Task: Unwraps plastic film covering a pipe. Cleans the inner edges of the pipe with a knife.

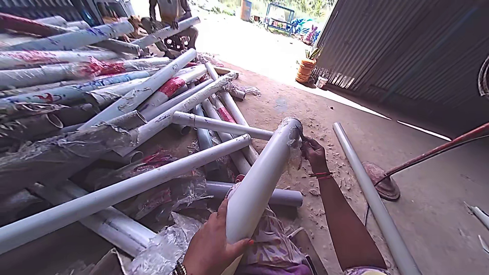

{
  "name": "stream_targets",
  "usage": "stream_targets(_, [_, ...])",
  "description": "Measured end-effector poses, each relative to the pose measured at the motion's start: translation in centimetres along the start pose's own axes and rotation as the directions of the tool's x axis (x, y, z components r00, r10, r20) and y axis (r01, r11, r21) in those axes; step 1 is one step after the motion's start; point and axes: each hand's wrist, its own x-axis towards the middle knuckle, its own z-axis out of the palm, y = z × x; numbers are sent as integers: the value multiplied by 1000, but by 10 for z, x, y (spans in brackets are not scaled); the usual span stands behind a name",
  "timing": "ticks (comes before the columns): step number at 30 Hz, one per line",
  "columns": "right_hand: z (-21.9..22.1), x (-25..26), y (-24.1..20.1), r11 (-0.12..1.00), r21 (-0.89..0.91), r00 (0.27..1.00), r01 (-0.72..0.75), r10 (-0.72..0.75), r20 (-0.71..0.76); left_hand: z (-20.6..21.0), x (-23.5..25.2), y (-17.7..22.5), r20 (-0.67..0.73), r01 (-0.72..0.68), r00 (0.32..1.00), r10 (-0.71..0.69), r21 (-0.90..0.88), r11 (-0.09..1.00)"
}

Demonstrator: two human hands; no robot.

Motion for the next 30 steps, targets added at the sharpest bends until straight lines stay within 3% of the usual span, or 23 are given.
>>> stream_targets(1, [-1, -8, -3, 996, 86, 1000, 0, 1, -6, 0, 0, -3, 6, -3, 1000, 4, -20, 1000])
stream_targets(3, [4, -28, -10, 990, 65, 992, 125, -126, 2, -1, 3, -5, 10, -2, 1000, 2, -40, 999])
stream_targets(5, [10, -50, -11, 919, -157, 932, 363, -355, 77, 0, 5, -5, -4, 3, 1000, -3, -63, 998])
stream_targets(7, [19, -64, -8, 768, -410, 867, 492, -474, 152, 1, 6, -4, -14, 3, 1000, -4, -63, 998])
stream_targets(10, [25, -69, -6, 674, -580, 868, 457, -480, 126, 1, 5, -1, -10, -7, 1000, 6, -34, 999])
stream_targets(16, [30, -43, 9, 594, -717, 877, 364, -479, 48, 1, 6, 8, -21, -8, 1000, 9, 30, 1000])
stream_targets(18, [22, -27, 6, 658, -743, 982, 124, -190, -4, 1, 4, 11, -22, 0, 1000, 1, 40, 999])
stream_targets(20, [-2, -8, 17, 772, -620, 988, -143, 148, -43, 4, 0, 7, -24, -14, 1000, 14, 21, 1000])
stream_targets(21, [-10, -5, 32, 839, -508, 980, -194, 190, -60, 3, -3, 3, -31, -29, 999, 29, 2, 1000])
stream_targets(23, [-14, -10, 50, 914, -341, 972, -219, 173, -162, 1, -3, -3, -36, -44, 998, 43, -27, 999])
stream_targets(26, [-14, -42, 28, 964, -163, 941, -209, 152, -303, -1, 0, -8, -3, -7, 1000, 7, -43, 999])
stream_targets(28, [-11, -64, 6, 972, -230, 966, -50, -12, -260, -3, 2, -9, -18, 3, 1000, -4, -55, 998])
stream_targets(30, [-9, -83, -16, 871, -463, 966, 164, -236, -102, -3, 4, -11, -45, -8, 999, 5, -71, 997])
